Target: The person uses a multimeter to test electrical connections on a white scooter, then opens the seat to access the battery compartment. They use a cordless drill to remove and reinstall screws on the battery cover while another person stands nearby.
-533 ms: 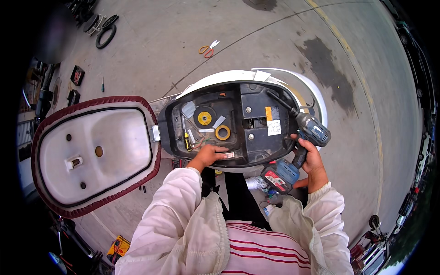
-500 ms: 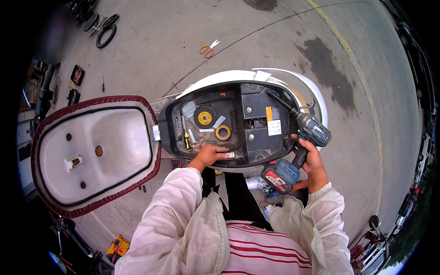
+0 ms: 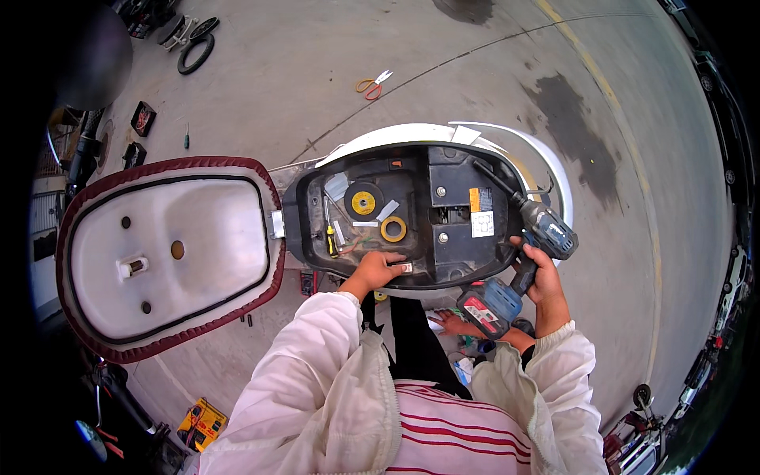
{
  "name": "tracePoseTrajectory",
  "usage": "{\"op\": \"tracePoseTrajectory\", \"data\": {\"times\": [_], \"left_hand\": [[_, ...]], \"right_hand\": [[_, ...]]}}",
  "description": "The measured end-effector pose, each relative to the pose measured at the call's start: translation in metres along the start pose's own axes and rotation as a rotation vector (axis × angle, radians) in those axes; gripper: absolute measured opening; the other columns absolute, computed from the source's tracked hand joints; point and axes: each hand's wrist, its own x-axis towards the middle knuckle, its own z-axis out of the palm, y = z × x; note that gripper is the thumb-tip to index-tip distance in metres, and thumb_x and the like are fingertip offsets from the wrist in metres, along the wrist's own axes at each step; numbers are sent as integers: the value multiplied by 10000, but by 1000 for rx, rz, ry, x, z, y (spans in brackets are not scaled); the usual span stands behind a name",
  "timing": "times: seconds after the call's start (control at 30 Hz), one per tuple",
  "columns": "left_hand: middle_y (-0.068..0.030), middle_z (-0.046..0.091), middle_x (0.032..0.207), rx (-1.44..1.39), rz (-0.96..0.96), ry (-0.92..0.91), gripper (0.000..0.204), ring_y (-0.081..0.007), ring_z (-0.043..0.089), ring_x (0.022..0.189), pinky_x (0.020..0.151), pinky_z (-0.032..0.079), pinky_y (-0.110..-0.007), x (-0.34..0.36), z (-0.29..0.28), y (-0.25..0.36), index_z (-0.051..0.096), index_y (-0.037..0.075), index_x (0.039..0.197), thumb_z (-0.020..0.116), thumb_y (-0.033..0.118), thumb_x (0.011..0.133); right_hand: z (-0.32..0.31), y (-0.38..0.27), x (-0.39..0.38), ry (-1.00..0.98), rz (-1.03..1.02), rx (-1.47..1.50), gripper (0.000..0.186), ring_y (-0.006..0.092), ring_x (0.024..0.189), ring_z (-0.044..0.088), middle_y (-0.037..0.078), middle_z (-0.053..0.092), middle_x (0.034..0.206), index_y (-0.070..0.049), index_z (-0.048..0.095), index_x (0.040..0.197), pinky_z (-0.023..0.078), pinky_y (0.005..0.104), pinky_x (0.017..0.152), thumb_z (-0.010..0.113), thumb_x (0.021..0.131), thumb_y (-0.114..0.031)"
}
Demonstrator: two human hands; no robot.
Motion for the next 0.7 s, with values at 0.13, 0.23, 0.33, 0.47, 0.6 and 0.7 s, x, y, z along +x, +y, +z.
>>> {"op": "tracePoseTrajectory", "data": {"times": [0.13,0.23,0.33,0.47,0.6,0.7], "left_hand": [[-158,653,1310,-18,4,-58,419,-281,628,1205,1038,451,-343,-4,-4,10,653,112,1311,640,170,896],[-166,653,1301,67,231,45,426,-303,682,1078,935,510,-354,-3,1,-16,668,118,1287,645,248,882],[-166,638,1327,-141,35,-12,435,-263,618,1196,1045,438,-350,-13,-6,-19,630,113,1340,625,278,937],[-181,661,1275,-210,-72,337,451,-221,650,1130,951,489,-318,-89,-54,3,630,77,1329,682,285,933],[-195,569,1376,414,99,1148,415,-389,435,1379,1148,323,-459,-207,-119,-23,591,14,1321,645,135,928],[-186,428,1506,1147,-73,1639,550,-405,369,1402,1157,252,-546,-309,-193,28,515,80,1425,682,230,923]], "right_hand": [[-11,1,3,-27,29,-33,391,193,1106,619,76,694,1215,-60,597,1280,456,390,995,624,909,-183],[-9,2,4,-19,36,-37,379,195,1097,626,73,696,1212,-71,599,1273,457,390,995,623,910,-178],[-8,1,4,-40,11,-17,372,198,1083,634,73,698,1212,-81,598,1271,462,400,990,625,912,-177],[-20,9,9,-43,2,3,388,201,1068,640,78,701,1204,-74,594,1280,471,399,985,636,906,-172],[-6,6,5,-37,-5,82,405,208,1055,642,89,708,1174,-49,591,1285,483,375,979,645,892,-130],[-6,6,0,-1,-36,138,418,212,1049,652,110,708,1164,-14,590,1280,498,349,975,654,871,-71]]}}
